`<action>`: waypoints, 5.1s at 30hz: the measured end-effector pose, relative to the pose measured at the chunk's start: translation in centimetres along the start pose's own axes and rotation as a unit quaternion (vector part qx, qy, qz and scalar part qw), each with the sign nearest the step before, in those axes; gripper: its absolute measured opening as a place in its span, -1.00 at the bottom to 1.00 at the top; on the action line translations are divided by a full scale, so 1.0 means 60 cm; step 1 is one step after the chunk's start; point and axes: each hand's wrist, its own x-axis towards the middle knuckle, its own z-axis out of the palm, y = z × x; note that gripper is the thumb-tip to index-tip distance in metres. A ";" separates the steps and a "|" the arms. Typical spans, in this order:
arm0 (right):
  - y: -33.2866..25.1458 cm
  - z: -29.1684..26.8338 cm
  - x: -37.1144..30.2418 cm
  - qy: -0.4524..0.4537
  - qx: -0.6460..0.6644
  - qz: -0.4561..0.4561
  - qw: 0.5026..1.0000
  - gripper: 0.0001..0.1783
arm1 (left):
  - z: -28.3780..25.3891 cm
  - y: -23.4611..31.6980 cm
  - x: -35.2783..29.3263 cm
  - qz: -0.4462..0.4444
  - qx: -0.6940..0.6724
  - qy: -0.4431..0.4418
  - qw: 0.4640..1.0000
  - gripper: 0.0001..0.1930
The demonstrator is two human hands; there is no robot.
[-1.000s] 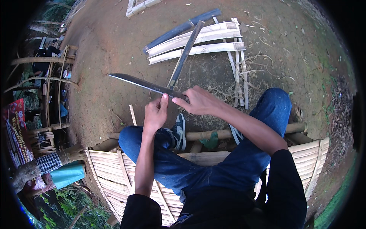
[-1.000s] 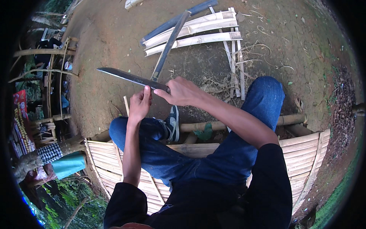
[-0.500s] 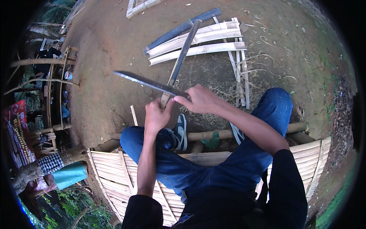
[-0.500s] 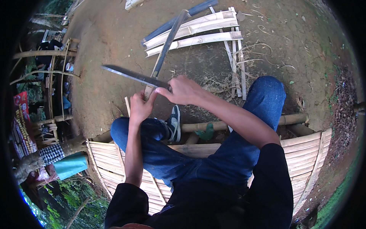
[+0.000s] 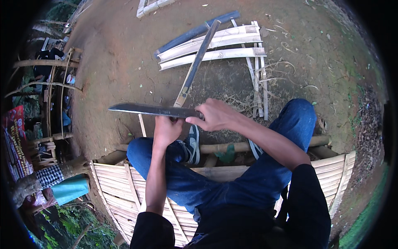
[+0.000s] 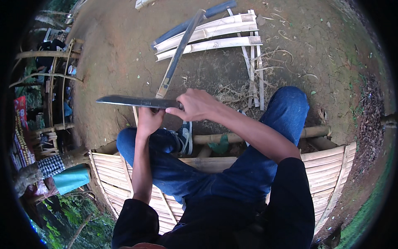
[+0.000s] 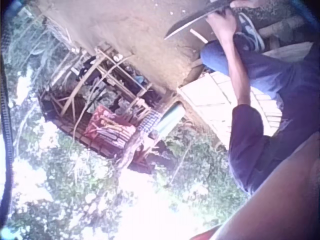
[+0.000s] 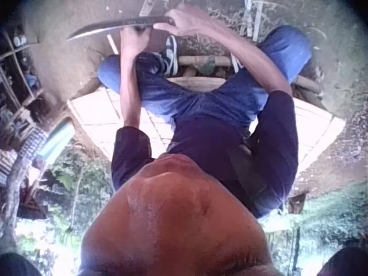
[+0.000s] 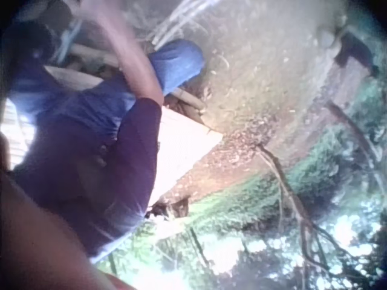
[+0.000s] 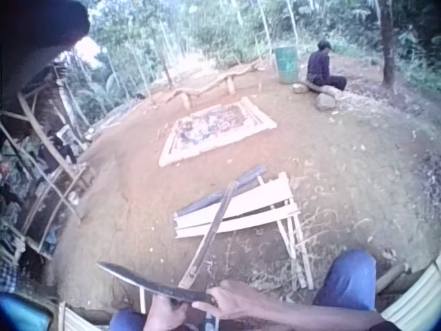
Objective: The person strips layers from a bamboo pole using a large knife while seated on a bamboo platform.
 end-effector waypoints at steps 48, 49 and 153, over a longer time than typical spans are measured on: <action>0.026 -0.027 0.012 0.175 -0.169 -0.066 0.968 -0.38 | 0.003 -0.010 0.016 -0.100 -0.112 -0.064 0.987 -0.70; 0.045 -0.022 0.017 0.152 -0.163 0.016 0.975 -0.37 | 0.003 -0.012 0.016 -0.108 -0.083 -0.037 0.990 -0.68; 0.024 -0.041 0.009 0.285 -0.224 -0.173 0.916 -0.43 | -0.042 0.035 0.012 -0.201 -0.188 -0.125 0.953 -0.75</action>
